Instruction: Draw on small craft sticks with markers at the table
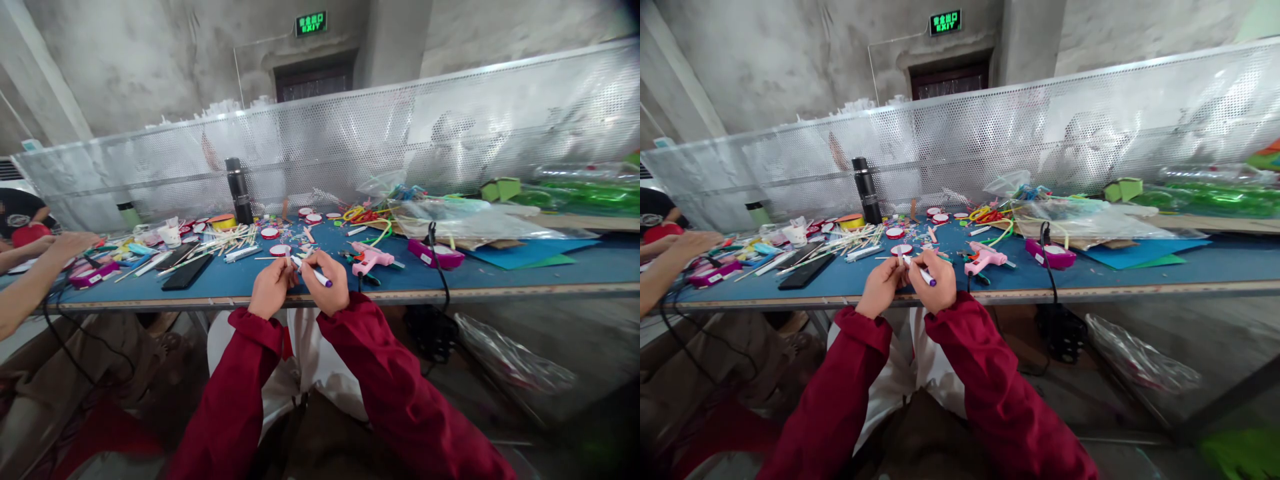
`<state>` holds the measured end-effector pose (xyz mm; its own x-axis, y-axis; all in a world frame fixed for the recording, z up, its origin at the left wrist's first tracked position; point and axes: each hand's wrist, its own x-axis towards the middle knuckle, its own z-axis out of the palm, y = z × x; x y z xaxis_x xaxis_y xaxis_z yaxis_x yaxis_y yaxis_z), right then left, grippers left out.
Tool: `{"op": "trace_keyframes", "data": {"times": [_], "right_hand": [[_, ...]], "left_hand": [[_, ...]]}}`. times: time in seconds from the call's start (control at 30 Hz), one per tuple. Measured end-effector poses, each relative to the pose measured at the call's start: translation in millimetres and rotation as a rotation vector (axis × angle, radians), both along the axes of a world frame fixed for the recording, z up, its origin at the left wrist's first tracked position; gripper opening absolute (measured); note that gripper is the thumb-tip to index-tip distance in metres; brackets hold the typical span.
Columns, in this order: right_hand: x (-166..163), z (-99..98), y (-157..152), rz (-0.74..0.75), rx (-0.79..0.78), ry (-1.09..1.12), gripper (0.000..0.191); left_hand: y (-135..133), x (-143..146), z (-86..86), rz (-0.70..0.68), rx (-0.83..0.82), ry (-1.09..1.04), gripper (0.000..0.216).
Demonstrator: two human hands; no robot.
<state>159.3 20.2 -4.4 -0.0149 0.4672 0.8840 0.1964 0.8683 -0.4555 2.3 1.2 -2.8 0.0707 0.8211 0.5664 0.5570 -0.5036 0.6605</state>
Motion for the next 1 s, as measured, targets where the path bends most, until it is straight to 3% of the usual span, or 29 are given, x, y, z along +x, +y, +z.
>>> {"op": "trace_keyframes", "data": {"times": [1.0], "right_hand": [[1.2,-1.0,0.5,-0.001,0.014,-0.024,0.014]], "left_hand": [[1.1,-1.4,-1.8,0.001,-0.014,-0.027,0.021]]}}
